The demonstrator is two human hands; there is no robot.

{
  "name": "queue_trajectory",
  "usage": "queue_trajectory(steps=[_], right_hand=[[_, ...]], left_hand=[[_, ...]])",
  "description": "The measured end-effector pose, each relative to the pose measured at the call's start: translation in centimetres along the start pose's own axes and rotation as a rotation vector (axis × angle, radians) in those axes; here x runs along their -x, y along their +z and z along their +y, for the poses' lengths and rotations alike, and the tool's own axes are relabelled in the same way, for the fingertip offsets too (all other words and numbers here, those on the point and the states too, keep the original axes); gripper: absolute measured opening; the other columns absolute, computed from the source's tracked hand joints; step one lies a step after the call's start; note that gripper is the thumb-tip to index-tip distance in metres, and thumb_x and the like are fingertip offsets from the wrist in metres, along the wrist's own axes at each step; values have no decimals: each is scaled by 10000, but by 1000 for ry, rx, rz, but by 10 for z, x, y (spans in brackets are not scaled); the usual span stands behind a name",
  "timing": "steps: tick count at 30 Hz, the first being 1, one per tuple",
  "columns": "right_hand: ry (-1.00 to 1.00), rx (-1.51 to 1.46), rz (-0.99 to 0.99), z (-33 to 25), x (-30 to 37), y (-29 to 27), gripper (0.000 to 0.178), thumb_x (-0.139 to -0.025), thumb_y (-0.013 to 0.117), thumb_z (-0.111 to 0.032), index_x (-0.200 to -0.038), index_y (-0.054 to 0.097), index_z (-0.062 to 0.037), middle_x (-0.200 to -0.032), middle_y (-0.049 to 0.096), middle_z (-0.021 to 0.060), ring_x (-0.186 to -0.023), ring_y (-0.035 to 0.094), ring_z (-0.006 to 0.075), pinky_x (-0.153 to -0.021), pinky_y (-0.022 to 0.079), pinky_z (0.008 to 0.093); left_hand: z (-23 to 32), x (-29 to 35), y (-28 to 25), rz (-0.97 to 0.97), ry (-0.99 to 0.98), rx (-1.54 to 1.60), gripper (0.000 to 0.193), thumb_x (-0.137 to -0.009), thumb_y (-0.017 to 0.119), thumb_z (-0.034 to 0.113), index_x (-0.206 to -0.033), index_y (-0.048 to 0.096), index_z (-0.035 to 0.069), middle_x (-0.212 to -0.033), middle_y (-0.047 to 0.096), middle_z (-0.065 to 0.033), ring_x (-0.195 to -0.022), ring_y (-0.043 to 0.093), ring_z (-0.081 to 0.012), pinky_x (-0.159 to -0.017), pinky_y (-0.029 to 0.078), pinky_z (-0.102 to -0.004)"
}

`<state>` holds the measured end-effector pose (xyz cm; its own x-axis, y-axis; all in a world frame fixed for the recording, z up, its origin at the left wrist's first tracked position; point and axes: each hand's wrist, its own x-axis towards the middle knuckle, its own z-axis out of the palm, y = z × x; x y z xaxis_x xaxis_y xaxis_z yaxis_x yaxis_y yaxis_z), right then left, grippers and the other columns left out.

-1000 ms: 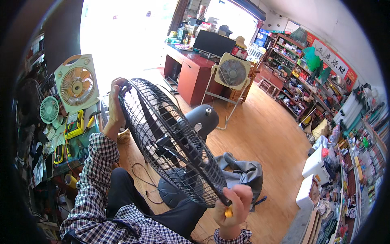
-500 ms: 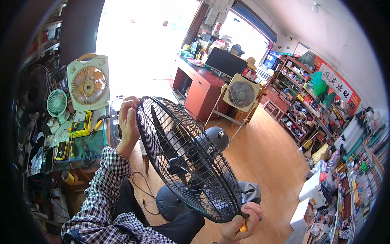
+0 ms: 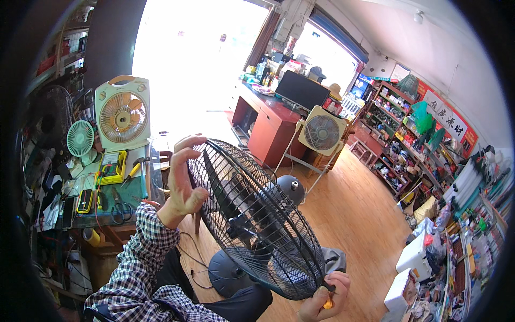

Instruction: The person disassembles a black pedestal fan by removing the front grille, fan blades, and rear grille using a screwdriver. They then reassemble the components in reverse order, securing each part with screws.

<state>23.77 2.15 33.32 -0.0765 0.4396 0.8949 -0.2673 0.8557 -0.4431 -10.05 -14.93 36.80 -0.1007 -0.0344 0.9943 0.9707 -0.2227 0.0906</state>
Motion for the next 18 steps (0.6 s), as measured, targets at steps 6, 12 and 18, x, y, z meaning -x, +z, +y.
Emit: queue_trajectory(steps=[6, 12, 18], right_hand=[[13, -92, -29, 11, -2, -9, 158, -948, 531, -85, -1013, 568, 54, -1052, 585, 171, -972, 544, 252, -907, 459, 373], [53, -118, -35, 17, -4, -18, 158, -946, 517, -46, -1043, 573, 66, -1077, 588, 178, -989, 552, 239, -914, 464, 352], [76, -182, -74, 22, -14, -25, 135, -900, 537, -39, -998, 574, 47, -1013, 578, 157, -961, 536, 242, -898, 456, 367]], left_hand=[[19, -12, 6, -48, 78, -30, 737, -927, 757, 666, -1251, 679, 9, -1450, 652, -223, -1386, 552, -449, -1149, 439, -564], [34, -18, -2, -106, 98, -24, 667, -899, 796, 668, -1093, 598, 61, -1431, 661, -238, -1342, 590, -462, -1124, 459, -560], [35, -22, -1, -85, 99, -9, 701, -899, 792, 681, -1074, 561, 42, -1272, 660, -242, -1189, 615, -399, -1026, 492, -511]])
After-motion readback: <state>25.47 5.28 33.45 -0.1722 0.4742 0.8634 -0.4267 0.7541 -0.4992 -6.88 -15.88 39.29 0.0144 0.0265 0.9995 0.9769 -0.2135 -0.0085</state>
